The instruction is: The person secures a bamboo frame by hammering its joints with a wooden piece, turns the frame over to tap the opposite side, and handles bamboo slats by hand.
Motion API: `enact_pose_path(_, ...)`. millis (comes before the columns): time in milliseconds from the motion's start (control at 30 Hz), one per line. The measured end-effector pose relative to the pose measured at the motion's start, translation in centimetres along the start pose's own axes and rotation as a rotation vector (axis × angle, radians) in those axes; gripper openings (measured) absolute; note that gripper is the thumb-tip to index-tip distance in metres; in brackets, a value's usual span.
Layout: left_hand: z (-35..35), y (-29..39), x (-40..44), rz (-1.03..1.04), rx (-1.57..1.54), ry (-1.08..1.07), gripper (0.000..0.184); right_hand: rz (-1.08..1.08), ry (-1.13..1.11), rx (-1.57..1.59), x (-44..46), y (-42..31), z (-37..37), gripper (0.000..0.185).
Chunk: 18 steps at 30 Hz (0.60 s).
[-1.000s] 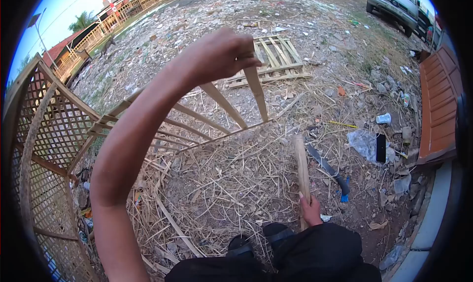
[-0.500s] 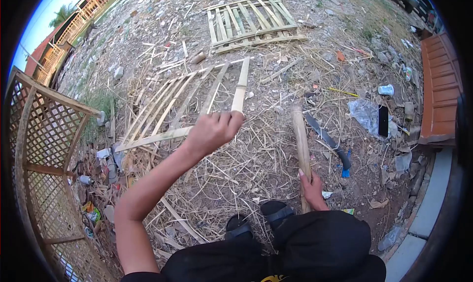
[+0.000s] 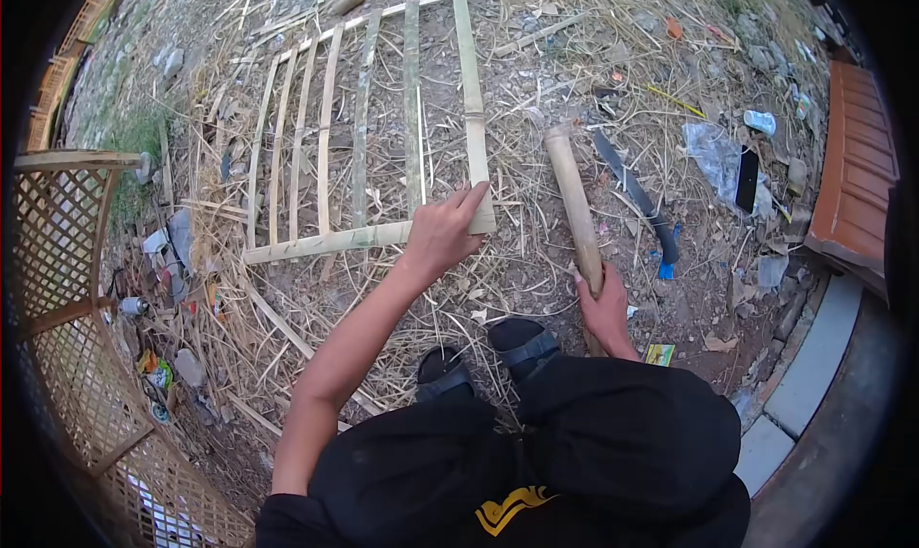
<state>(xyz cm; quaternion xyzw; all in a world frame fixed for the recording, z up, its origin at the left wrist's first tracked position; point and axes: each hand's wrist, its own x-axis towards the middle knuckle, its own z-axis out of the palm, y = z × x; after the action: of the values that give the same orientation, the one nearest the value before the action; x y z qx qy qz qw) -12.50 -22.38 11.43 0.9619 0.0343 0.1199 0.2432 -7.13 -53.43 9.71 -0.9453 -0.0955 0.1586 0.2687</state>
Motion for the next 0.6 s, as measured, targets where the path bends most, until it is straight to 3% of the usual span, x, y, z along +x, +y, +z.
enact_pose_path(133, -0.4, -0.4, -0.5, -0.046, 0.038, -0.070, 0.072, -0.050, -0.040, -0.106, 0.1, -0.1, -0.8, 0.053)
enact_pose_path(200, -1.8, -0.2, -0.3, -0.035, 0.038, -0.091, 0.071, -0.290, 0.105, -0.261, 0.6, -2.1, -1.5, 0.052)
enact_pose_path(233, -2.5, 0.0, -0.1, -0.026, 0.038, -0.103, 0.069, -0.288, 0.107, -0.260, 1.3, -3.4, -2.0, 0.052)
enact_pose_path(367, -9.3, 1.8, 1.5, 0.028, 0.039, -0.030, 0.062, -0.826, 0.060, 0.021, 6.4, -11.2, -3.6, 0.056)
enact_pose_path(433, -13.4, 2.9, 2.2, 0.050, 0.037, -0.016, 0.054, -1.068, 0.154, -0.001, 8.8, -15.7, -4.2, 0.062)
enact_pose_path(533, -18.5, 4.9, 2.8, 0.076, 0.082, 0.030, 0.049, -1.210, 0.180, 0.077, 11.2, -22.2, -3.8, 0.067)
enact_pose_path(600, -21.1, 5.9, 2.9, 0.089, 0.115, 0.026, 0.048, -1.456, 0.271, 0.020, 13.2, -25.3, -3.4, 0.056)
